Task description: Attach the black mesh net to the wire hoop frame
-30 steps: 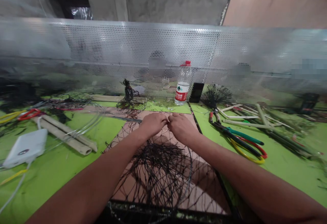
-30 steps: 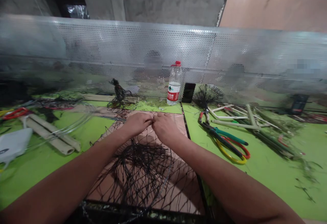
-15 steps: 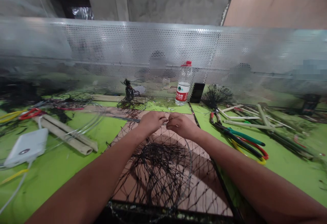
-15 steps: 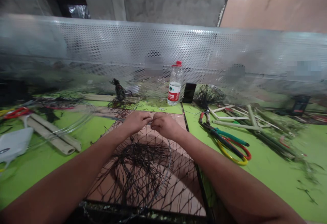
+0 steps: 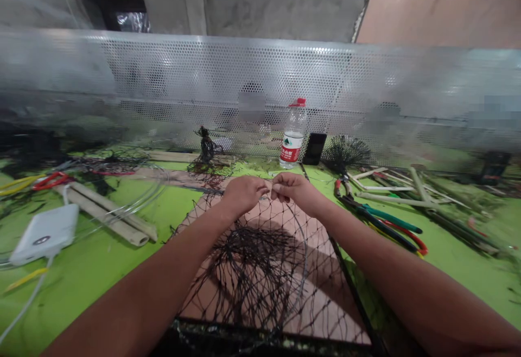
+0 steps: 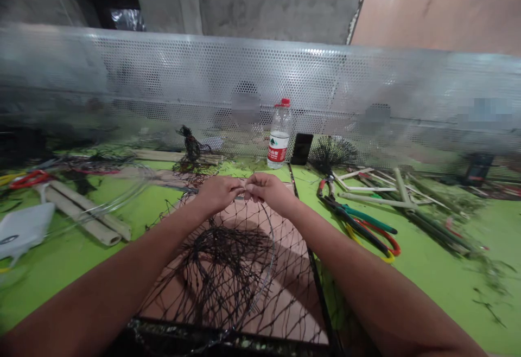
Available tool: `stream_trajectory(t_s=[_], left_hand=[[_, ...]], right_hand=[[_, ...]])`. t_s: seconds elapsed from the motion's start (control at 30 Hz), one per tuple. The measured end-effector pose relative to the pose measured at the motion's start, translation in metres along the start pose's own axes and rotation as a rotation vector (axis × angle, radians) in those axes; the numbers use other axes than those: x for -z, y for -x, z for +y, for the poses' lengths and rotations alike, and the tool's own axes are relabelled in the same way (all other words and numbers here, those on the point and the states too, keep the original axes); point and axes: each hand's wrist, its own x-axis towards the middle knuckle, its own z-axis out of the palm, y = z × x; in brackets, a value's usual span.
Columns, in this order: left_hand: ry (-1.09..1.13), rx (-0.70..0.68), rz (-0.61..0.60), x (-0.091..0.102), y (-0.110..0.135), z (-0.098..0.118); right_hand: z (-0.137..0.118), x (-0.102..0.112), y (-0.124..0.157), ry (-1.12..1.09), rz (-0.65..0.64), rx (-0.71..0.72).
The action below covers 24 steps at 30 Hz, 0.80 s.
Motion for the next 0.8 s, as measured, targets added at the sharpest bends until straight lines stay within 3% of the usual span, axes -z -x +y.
stream_trajectory(t_s=[0.2, 0.43, 0.67, 0.8], left_hand=[[0.010, -0.013, -0.008, -0.0029, 0.0008, 0.0028], [0.150, -0.057, 0.002, 0.0014, 0.0034, 0.0011], [0.054, -0.152, -0.006, 0.0046, 0.0042, 0.0067], [0.050, -0.100, 0.061, 0.0014, 0.0045, 0.0101]], right_hand=[[-0.0014, 0.0003, -0.0011, 0.063, 0.031, -0.048], [-0.0037, -0.0001, -0.0024, -0.094, 0.111, -0.083], [-0.0029, -0.0023, -0.0009, -0.096, 0.031, -0.023], [-0.0062, -0.0020, 0.0003, -0.149, 0.046, 0.016]])
